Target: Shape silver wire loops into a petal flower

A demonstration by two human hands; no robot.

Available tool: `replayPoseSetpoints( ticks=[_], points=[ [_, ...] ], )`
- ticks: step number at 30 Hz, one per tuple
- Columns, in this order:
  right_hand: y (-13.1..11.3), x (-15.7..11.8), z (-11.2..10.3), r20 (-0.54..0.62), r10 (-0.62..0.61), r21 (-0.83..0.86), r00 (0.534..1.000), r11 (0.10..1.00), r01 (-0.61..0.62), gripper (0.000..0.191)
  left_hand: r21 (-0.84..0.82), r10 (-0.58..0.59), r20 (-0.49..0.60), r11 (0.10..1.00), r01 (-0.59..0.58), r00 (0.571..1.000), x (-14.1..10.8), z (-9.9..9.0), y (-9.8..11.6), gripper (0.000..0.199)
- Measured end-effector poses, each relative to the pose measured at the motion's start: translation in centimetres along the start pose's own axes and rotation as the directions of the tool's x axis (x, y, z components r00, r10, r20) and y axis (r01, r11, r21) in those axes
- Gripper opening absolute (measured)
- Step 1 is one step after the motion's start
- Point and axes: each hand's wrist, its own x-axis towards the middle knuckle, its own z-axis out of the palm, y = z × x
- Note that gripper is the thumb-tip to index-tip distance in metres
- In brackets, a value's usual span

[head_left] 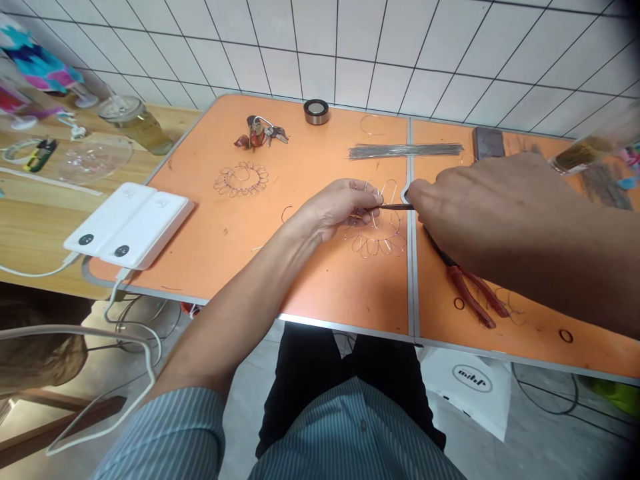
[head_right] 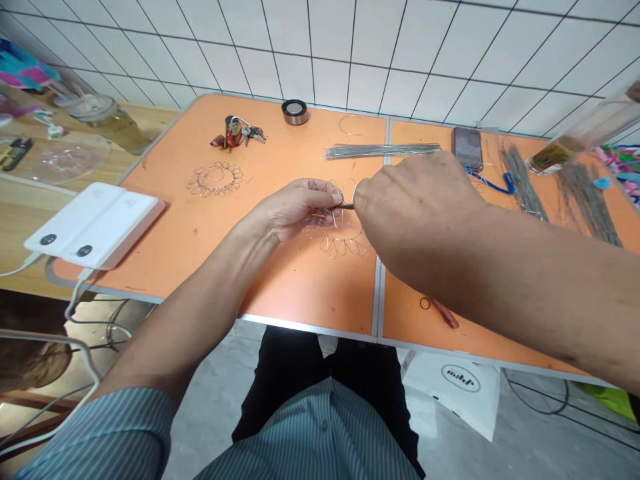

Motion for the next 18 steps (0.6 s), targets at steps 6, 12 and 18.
replayPoseSetpoints(
  ticks=[6,12,18],
  points=[
    [-7.3,1.1,-3.0,0.360,0.309,-0.580,0.880,0.813,-0.048,0.054,-0.007,0.029,-0.006,1.000,-0.029,1.000,-0.1,0.3,0.2,0.024],
    [-6.9,0.8,-3.4,0.348,0.194,-0.520,0.917,0.854,0.017,0.057,-0.019,0.038,0.010,0.999,-0.038,0.999,-0.1,0.1,0.1,0.020],
    [-4.6,0.7,-1.9,0.196,0.125,-0.269,0.973,0.961,-0.069,0.082,-0.021,0.038,-0.008,0.999,-0.038,0.999,-0.1,0.1,-0.1,0.021]
  ],
)
